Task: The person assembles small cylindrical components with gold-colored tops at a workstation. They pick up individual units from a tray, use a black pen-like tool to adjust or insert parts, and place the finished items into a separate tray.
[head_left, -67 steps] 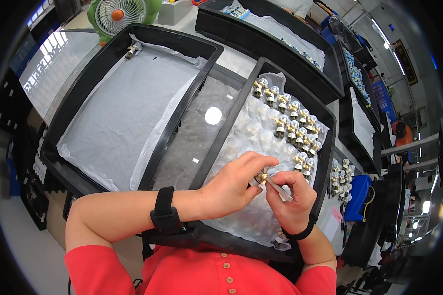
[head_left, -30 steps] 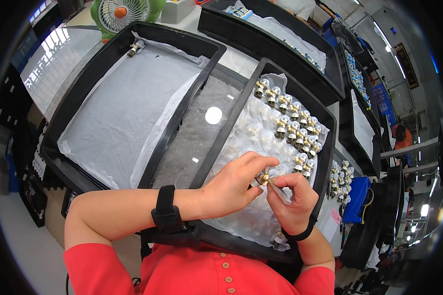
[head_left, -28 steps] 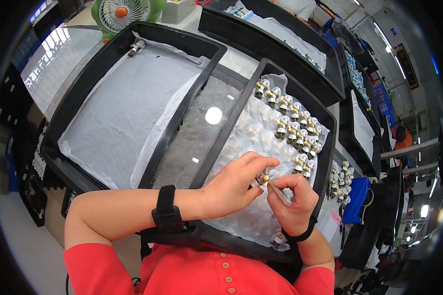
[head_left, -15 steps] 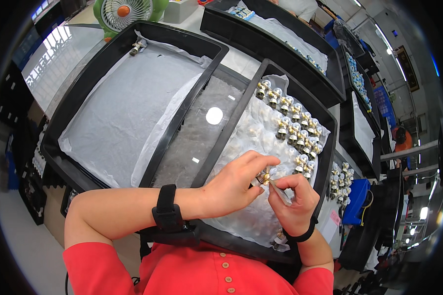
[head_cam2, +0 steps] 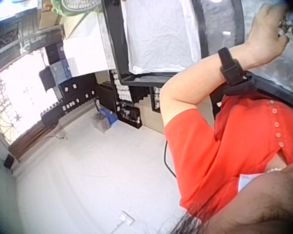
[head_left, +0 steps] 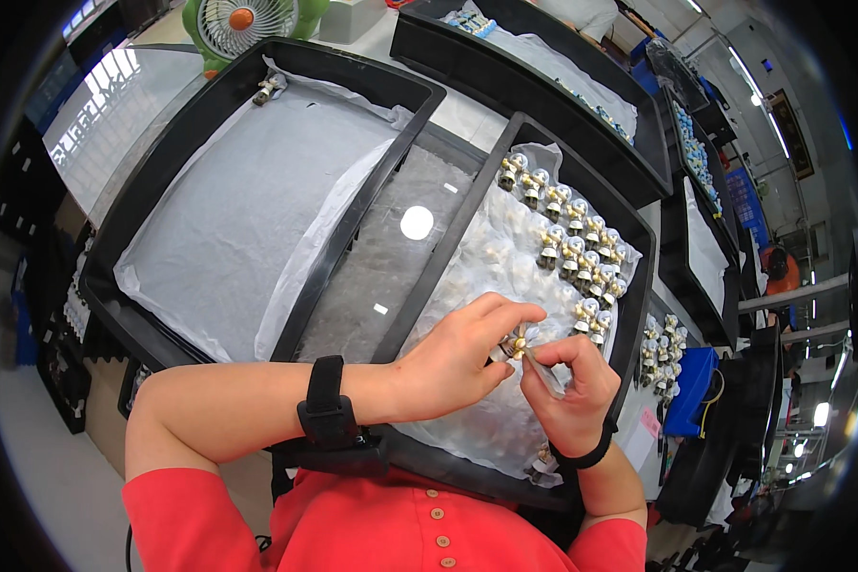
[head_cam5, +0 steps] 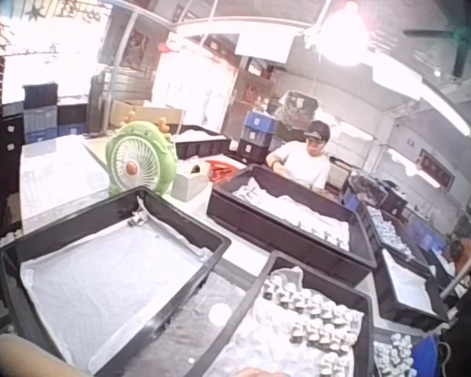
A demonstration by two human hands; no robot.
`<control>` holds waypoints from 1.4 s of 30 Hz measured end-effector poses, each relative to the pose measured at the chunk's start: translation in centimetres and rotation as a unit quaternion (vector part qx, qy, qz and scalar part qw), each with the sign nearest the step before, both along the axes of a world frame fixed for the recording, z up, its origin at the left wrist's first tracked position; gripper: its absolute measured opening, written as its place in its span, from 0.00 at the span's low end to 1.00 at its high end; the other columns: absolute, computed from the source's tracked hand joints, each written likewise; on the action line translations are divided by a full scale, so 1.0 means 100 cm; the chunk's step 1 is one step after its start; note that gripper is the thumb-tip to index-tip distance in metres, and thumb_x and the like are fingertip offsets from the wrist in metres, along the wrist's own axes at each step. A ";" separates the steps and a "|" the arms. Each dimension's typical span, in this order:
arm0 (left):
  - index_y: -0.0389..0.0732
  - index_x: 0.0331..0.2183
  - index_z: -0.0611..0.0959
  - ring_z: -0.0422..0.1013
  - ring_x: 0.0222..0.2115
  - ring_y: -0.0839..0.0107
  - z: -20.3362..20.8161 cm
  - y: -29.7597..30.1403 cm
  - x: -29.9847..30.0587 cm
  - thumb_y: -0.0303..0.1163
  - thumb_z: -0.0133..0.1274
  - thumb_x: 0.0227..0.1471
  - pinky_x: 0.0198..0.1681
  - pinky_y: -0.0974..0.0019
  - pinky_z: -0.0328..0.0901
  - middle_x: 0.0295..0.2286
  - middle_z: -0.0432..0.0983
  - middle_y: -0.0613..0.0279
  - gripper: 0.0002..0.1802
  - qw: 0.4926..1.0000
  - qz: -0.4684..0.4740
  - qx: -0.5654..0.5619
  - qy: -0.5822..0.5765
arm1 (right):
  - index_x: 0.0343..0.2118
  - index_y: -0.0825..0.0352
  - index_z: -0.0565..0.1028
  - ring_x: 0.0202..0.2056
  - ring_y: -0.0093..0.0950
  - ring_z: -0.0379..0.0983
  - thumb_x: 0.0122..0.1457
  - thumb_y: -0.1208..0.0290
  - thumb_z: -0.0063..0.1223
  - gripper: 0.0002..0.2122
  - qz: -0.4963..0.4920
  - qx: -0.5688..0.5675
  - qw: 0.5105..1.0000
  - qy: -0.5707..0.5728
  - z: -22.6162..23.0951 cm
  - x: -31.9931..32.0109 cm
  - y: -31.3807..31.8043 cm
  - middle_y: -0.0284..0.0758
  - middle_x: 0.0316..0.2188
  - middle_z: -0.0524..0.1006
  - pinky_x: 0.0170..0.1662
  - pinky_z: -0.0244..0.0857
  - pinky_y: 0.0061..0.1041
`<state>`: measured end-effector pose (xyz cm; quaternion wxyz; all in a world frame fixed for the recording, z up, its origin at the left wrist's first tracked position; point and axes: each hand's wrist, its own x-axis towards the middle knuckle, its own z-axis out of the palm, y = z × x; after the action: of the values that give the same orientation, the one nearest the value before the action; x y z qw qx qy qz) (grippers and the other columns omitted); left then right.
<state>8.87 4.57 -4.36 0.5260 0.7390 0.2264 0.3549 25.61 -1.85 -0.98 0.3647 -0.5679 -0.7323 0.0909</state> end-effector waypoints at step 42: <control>0.40 0.57 0.62 0.75 0.33 0.73 0.002 0.013 -0.002 0.21 0.54 0.51 0.40 0.70 0.72 0.44 0.66 0.58 0.33 0.852 -0.139 -0.498 -0.081 | 0.25 0.68 0.71 0.23 0.18 0.72 0.44 0.80 0.63 0.09 -0.057 -0.080 0.982 0.164 -0.007 0.010 0.000 0.31 0.21 0.74 0.28 0.66 0.17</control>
<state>8.65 5.88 -4.14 0.8838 0.3711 0.2240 0.1763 26.56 -1.86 -1.69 0.4378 -0.6135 -0.6195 0.2195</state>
